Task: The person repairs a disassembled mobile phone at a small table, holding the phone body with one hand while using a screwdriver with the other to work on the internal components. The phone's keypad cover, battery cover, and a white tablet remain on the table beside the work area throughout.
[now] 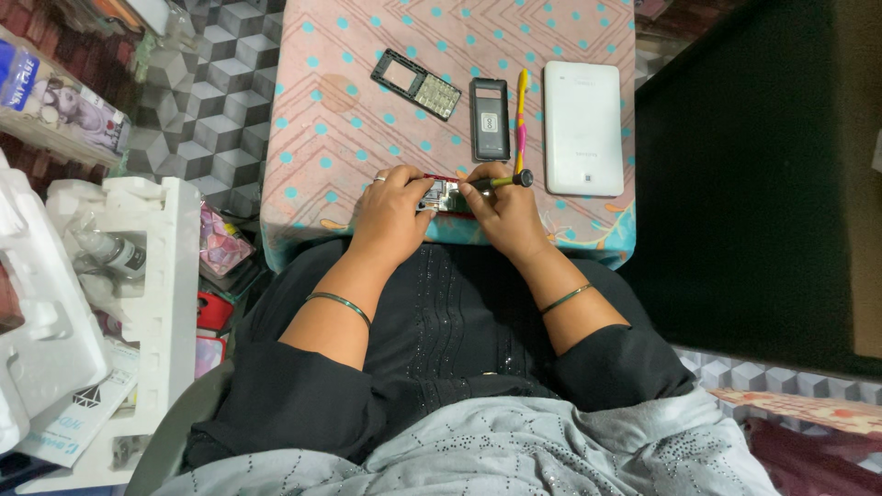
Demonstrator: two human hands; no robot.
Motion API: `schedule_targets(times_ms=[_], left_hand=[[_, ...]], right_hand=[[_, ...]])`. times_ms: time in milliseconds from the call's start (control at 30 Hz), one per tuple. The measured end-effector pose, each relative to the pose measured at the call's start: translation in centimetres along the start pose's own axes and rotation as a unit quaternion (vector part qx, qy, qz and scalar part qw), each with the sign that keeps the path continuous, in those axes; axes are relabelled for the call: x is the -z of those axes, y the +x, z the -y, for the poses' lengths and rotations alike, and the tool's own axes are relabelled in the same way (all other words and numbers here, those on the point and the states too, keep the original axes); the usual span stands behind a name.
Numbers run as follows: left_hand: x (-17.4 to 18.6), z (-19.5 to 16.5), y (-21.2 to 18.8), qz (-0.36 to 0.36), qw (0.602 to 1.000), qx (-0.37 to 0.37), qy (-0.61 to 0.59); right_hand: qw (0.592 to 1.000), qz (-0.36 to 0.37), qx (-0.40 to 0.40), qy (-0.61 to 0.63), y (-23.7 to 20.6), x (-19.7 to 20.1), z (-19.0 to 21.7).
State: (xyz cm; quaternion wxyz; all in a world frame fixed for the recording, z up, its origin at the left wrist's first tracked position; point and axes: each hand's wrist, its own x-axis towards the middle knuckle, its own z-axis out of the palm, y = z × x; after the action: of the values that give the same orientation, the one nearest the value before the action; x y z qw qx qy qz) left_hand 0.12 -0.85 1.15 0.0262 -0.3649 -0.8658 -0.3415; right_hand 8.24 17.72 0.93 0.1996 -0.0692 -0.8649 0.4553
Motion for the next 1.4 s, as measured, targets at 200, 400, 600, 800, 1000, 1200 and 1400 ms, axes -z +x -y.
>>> schedule_targets(times_ms=[200, 400, 600, 800, 1000, 1200, 1400], left_hand=[[-0.1, 0.1, 0.0, -0.004, 1.0, -0.012, -0.004], [-0.1, 0.2, 0.0, -0.001, 1.0, -0.007, -0.006], [-0.1, 0.1, 0.0, 0.003, 1.0, 0.0, -0.005], [-0.3, 0.2, 0.1, 0.0, 1.0, -0.004, -0.002], [-0.3, 0.3, 0.0, -0.005, 1.0, -0.013, -0.001], [-0.2, 0.2, 0.0, 0.001, 1.0, 0.0, -0.001], [-0.1, 0.1, 0.1, 0.003, 1.0, 0.0, -0.001]], right_hand=[[0.999, 0.012, -0.041, 0.007, 0.0, 0.2, 0.1], [0.999, 0.017, -0.039, 0.009, 0.0, 0.1, 0.0], [0.999, -0.003, -0.048, 0.009, -0.1, -0.1, -0.7], [0.995, 0.007, 0.016, 0.096, -0.6, -0.7, -0.9], [0.996, 0.04, 0.005, 0.084, -0.6, -0.5, -0.7], [0.997, 0.05, 0.009, 0.054, -0.5, -0.4, -0.3], [0.996, 0.048, -0.002, 0.078, -0.5, -0.4, -0.3]])
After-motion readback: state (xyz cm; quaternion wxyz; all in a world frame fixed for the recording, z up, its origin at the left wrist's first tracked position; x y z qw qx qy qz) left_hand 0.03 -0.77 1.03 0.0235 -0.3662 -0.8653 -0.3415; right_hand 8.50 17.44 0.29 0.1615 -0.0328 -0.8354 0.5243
